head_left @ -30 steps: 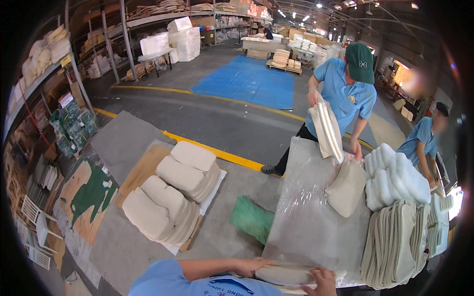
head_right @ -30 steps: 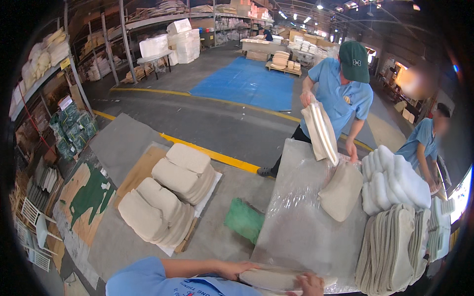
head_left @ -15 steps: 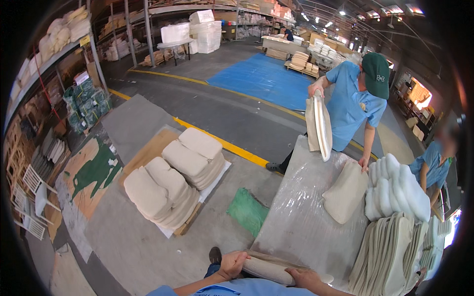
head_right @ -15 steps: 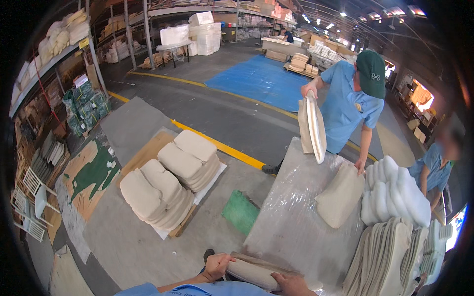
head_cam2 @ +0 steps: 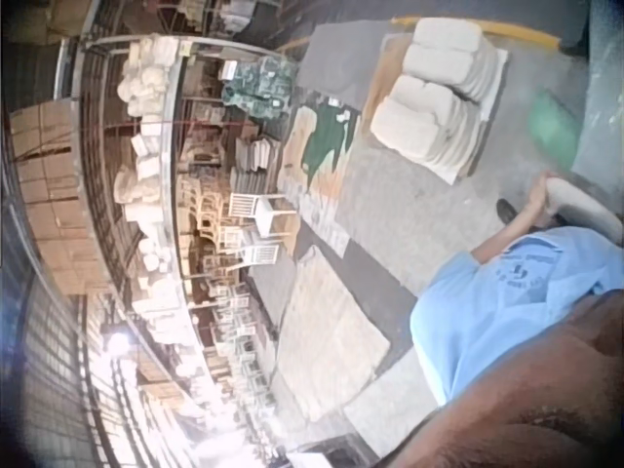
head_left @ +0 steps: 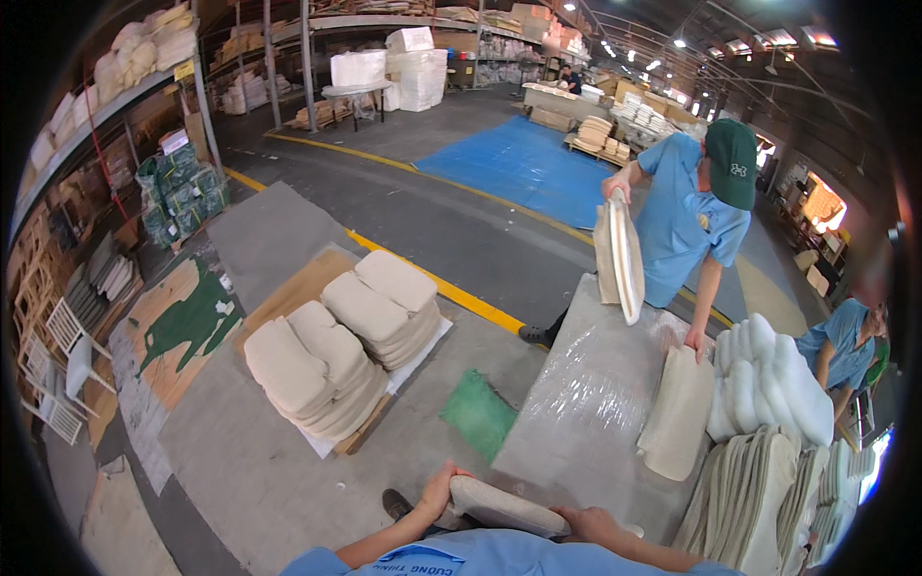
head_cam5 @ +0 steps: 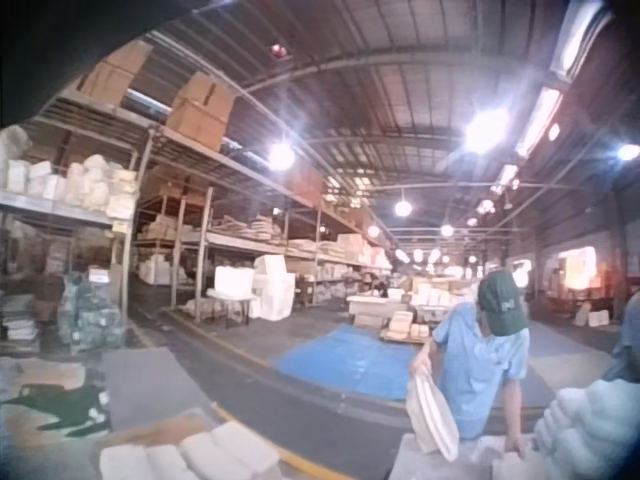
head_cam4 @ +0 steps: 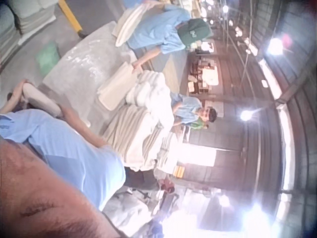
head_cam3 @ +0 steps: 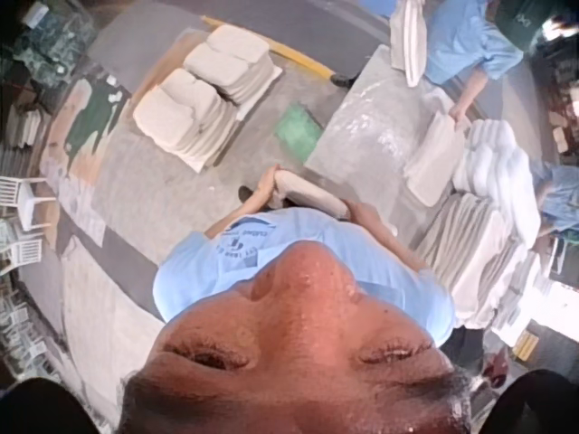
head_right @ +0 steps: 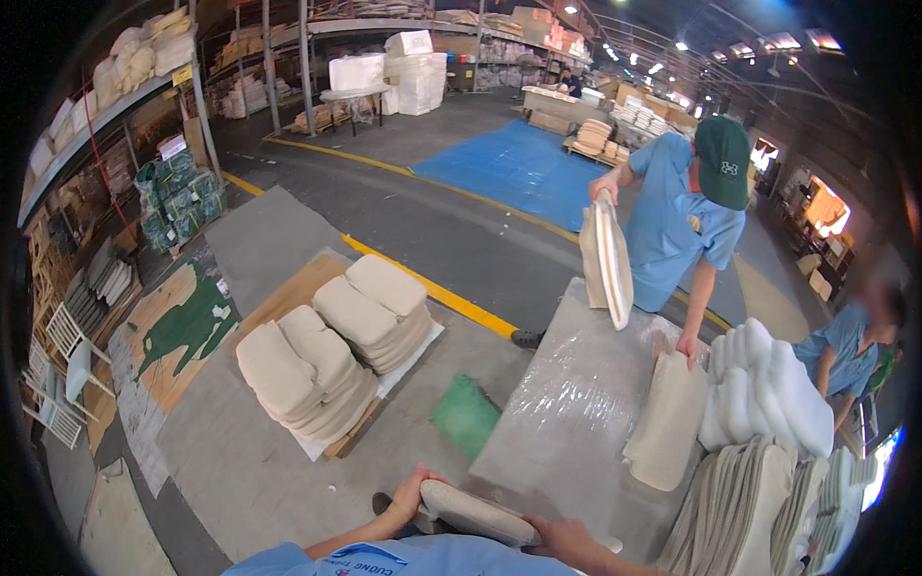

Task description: The person inserts white foam inserts into beige fabric pillow covers and ties the closures. They repeatedly pick up foam and covers, align the opening, insert the foam, and secure the cover by tying the drawstring. Finished pillows are stacked on the table.

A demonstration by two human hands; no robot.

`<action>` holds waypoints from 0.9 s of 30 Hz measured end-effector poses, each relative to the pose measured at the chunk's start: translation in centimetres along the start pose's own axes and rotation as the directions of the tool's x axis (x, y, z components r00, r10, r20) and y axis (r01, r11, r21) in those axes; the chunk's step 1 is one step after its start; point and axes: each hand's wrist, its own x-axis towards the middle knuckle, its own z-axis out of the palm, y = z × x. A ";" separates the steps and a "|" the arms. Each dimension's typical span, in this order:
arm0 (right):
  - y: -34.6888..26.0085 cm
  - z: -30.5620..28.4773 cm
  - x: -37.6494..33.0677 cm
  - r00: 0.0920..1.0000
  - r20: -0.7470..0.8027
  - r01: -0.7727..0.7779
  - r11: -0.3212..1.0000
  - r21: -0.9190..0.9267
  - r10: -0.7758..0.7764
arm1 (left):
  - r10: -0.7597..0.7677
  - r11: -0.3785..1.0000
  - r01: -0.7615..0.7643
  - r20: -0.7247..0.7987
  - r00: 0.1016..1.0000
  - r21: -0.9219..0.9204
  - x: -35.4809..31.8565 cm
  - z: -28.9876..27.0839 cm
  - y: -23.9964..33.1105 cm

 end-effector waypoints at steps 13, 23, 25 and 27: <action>-1.5 3.3 -2.7 0.984 -0.135 -0.086 0.968 0.234 0.120 | -0.251 0.865 0.282 0.128 0.960 -0.415 -1.0 -0.8 -1.0; -2.1 4.4 22.3 0.976 -0.065 0.207 0.805 0.556 -0.206 | -0.309 0.868 0.322 0.096 0.946 -0.378 -2.4 -0.8 -3.9; -3.4 5.1 25.1 0.982 0.082 0.096 0.831 0.547 -0.168 | -0.316 0.885 0.307 0.032 0.948 -0.351 -2.7 -1.3 -4.3; -3.7 6.5 26.5 0.978 0.080 0.129 0.861 0.492 -0.192 | -0.319 0.891 0.284 -0.044 0.947 -0.354 -3.2 -1.2 -5.3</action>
